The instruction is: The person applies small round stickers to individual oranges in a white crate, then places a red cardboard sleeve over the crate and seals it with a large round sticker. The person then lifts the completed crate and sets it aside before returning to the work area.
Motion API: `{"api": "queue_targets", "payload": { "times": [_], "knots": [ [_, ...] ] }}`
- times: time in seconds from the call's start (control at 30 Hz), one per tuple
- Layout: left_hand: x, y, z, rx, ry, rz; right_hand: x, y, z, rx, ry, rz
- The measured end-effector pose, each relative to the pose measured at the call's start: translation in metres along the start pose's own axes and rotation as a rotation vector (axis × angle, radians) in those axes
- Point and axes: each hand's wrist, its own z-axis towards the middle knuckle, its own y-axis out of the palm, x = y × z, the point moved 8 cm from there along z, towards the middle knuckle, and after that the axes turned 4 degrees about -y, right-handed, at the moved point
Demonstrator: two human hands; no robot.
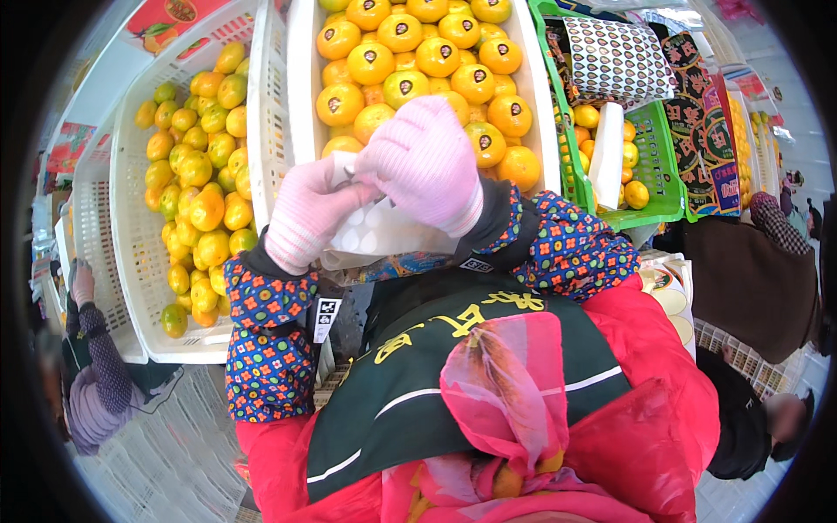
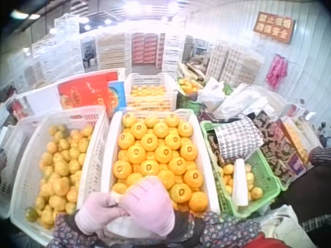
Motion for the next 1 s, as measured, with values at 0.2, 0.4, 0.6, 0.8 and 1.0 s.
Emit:
{"api": "queue_targets", "payload": {
  "times": [0.2,0.4,0.6,0.8,1.0],
  "knots": [
    [0.002,-0.014,-0.015,-0.07,-0.137,0.031,0.121,-0.021,-0.04,-0.151,0.87,0.604],
    [0.001,-0.021,-0.019,-0.118,-0.123,0.245,0.179,-0.006,-0.087,-0.552,1.005,0.238],
    [-0.003,-0.023,-0.02,-0.158,-0.151,0.213,0.157,-0.007,-0.056,-0.739,0.617,-0.616],
    [-0.005,-0.025,-0.02,-0.153,-0.169,0.129,0.113,0.03,-0.058,-0.571,0.595,0.104],
    [-0.004,-0.029,-0.017,-0.104,-0.124,0.072,0.102,0.036,-0.044,-0.711,0.277,-0.526]
  ]
}}
